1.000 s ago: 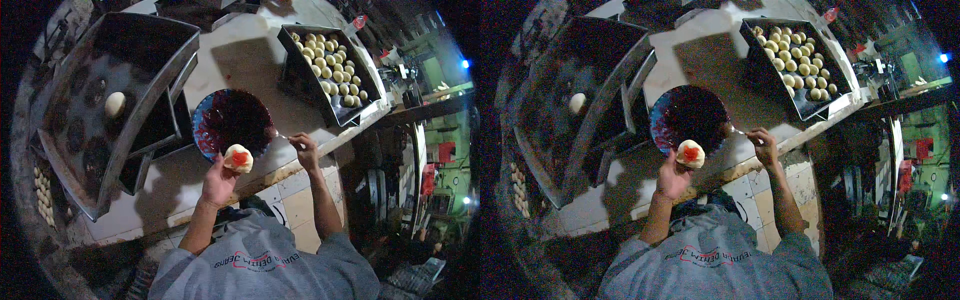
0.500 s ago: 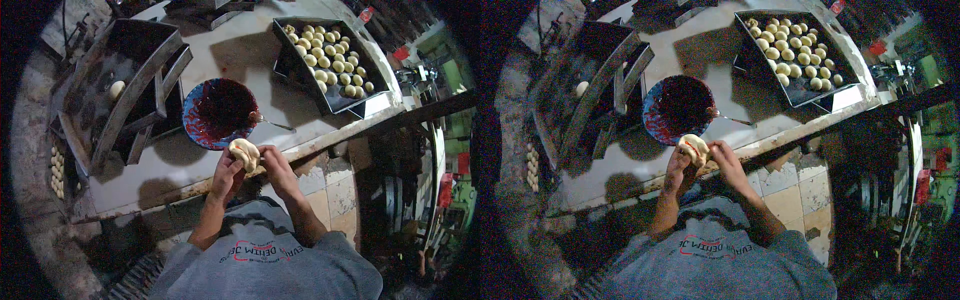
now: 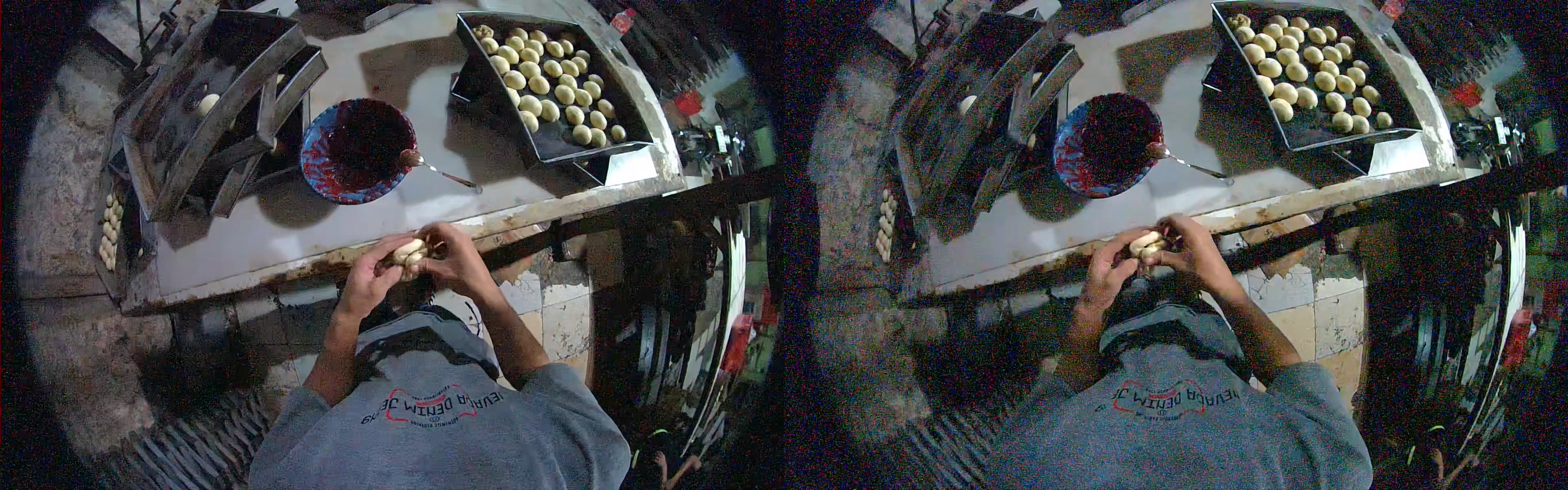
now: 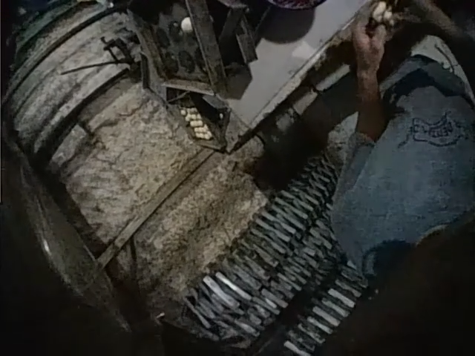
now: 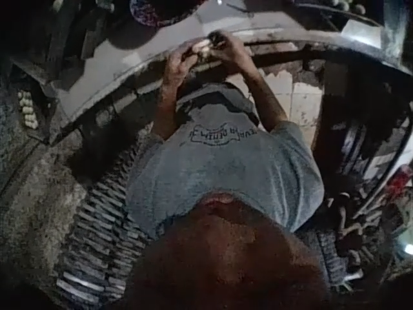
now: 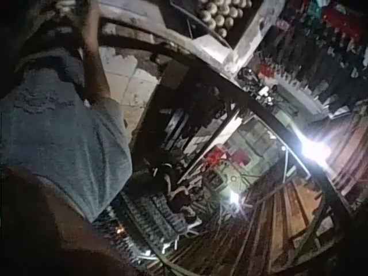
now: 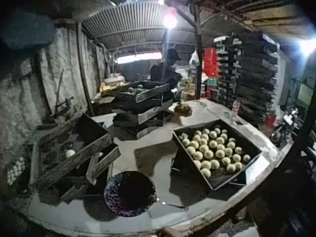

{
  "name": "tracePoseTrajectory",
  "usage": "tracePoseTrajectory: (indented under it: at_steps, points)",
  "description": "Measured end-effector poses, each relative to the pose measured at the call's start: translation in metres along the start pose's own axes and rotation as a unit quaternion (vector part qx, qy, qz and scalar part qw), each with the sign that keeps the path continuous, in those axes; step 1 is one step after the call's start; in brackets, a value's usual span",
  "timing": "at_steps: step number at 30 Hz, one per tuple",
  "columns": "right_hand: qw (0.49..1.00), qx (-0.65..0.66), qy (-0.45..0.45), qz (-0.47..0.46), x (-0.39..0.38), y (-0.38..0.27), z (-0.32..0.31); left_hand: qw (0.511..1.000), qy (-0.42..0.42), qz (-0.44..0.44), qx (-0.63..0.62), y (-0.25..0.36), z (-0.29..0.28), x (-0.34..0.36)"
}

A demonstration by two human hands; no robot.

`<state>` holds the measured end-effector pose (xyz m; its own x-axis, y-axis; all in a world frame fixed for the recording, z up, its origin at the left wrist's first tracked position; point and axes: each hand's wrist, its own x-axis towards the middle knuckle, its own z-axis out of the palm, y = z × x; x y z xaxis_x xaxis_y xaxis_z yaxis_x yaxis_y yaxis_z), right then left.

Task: Fill small dough balls with sweet filling and arrange them neatly in baking trays.

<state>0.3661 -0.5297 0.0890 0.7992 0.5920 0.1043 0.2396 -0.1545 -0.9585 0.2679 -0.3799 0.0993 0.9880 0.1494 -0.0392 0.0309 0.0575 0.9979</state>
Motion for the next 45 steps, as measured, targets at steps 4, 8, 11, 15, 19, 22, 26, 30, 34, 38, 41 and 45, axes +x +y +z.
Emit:
tracePoseTrajectory:
  at_steps: [4, 8, 11, 15, 19, 22, 26, 30, 34, 38, 41, 45]
  points:
    - [0.997, 0.050, -0.012, 0.060, -0.002, 0.003, 0.017, 0.986, 0.083, -0.039, -0.143, -0.005, 0.000, -0.007]
    - [0.999, -0.002, 0.033, 0.001, 0.004, -0.008, 0.045, 0.964, 0.218, -0.029, -0.150, -0.022, -0.007, -0.006]
    - [0.998, -0.003, 0.018, -0.053, 0.007, -0.019, 0.077, 0.953, 0.241, -0.014, -0.182, -0.029, -0.032, -0.006]
    - [0.989, -0.095, 0.054, -0.104, 0.015, -0.024, 0.113, 0.973, 0.209, -0.010, -0.093, -0.025, -0.076, -0.012]
    - [0.966, -0.169, -0.083, -0.179, 0.036, -0.038, 0.150, 0.993, 0.106, 0.027, -0.039, -0.020, -0.134, -0.027]
    - [0.997, -0.056, -0.047, -0.016, 0.054, -0.062, 0.185, 0.993, 0.086, 0.061, -0.051, -0.024, -0.167, -0.037]
    - [0.998, -0.067, 0.013, -0.008, 0.057, -0.033, 0.231, 0.990, 0.118, 0.070, 0.043, -0.027, -0.200, -0.052]
    - [0.991, 0.034, 0.070, 0.106, 0.056, 0.031, 0.283, 0.982, 0.172, -0.016, -0.080, -0.044, -0.211, -0.078]
    - [0.932, 0.253, 0.025, 0.258, 0.057, -0.036, 0.324, 0.978, 0.182, -0.030, -0.095, -0.029, -0.226, -0.102]
    - [0.993, -0.064, 0.037, 0.088, 0.063, 0.010, 0.333, 0.961, 0.210, 0.000, -0.181, -0.045, -0.233, -0.103]
    - [0.812, -0.565, -0.082, -0.122, 0.065, 0.039, 0.319, 0.936, 0.257, -0.024, -0.237, -0.056, -0.259, -0.124]
    - [0.980, -0.193, 0.049, 0.019, 0.112, 0.071, 0.309, 0.932, 0.283, -0.054, -0.220, -0.067, -0.283, -0.141]
